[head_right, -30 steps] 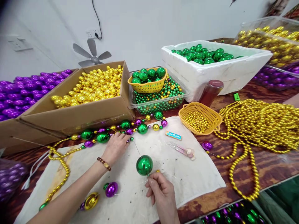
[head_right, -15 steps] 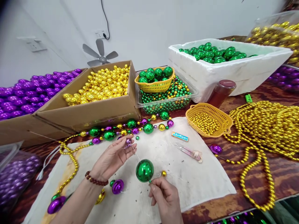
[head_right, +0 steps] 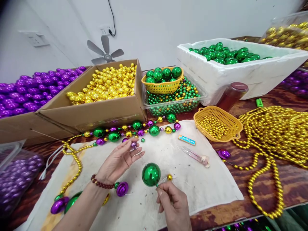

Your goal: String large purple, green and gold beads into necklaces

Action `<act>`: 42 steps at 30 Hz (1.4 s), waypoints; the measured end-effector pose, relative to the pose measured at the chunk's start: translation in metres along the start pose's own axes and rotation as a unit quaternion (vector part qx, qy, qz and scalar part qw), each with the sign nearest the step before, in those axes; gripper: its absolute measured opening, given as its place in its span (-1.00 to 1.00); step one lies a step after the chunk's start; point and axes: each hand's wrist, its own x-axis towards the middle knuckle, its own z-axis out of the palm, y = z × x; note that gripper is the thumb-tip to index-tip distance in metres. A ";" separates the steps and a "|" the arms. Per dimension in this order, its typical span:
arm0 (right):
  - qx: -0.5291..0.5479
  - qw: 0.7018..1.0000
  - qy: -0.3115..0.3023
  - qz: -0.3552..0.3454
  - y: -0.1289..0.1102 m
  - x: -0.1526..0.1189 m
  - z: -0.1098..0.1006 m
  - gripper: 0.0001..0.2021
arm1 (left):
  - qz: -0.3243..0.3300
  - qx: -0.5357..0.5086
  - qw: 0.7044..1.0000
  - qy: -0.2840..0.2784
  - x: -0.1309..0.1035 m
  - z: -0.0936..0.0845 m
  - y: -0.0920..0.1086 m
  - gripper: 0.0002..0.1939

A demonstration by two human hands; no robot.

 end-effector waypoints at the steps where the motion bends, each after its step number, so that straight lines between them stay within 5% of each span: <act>1: 0.001 1.000 0.000 0.003 0.000 -0.001 0.000 -0.70 | 0.001 0.001 1.000 -0.001 0.000 0.000 0.000 -0.80; 9: 0.026 0.999 -0.003 0.025 0.000 0.002 0.005 -0.70 | 0.025 0.099 0.995 0.009 -0.001 0.009 -0.006 -0.80; 14: 0.068 0.997 0.006 0.045 0.004 0.007 0.020 -0.69 | 0.021 0.145 0.988 0.041 -0.004 0.030 -0.043 -0.79; 18: 0.036 0.999 -0.011 0.037 -0.003 0.012 0.008 -0.69 | 0.050 0.147 0.985 0.073 -0.001 0.047 -0.065 -0.76; 22: -0.029 0.997 0.063 -0.020 -0.026 0.027 -0.031 -0.72 | 0.043 0.327 0.943 -0.043 0.001 0.062 -0.066 -0.79; 25: 0.002 0.998 0.050 -0.045 -0.042 0.043 -0.054 -0.78 | 0.036 0.435 0.886 -0.158 -0.001 0.073 -0.066 -0.77; 28: 0.089 0.990 0.083 -0.075 -0.054 0.055 -0.067 -0.88 | 0.013 0.479 0.857 -0.188 0.001 0.077 -0.065 -0.79; 31: 0.208 0.960 0.153 -0.109 -0.062 0.061 -0.072 -0.89 | -0.053 0.471 0.852 -0.223 0.010 0.079 -0.057 -0.81; 36: 0.203 0.977 0.023 -0.058 -0.065 0.053 -0.061 -0.90 | -0.124 0.395 0.868 -0.275 0.023 0.090 -0.037 -0.79; 42: 0.263 0.960 0.057 -0.073 -0.074 0.047 -0.070 -0.93 | -0.179 0.385 0.841 -0.335 0.020 0.090 -0.024 -0.81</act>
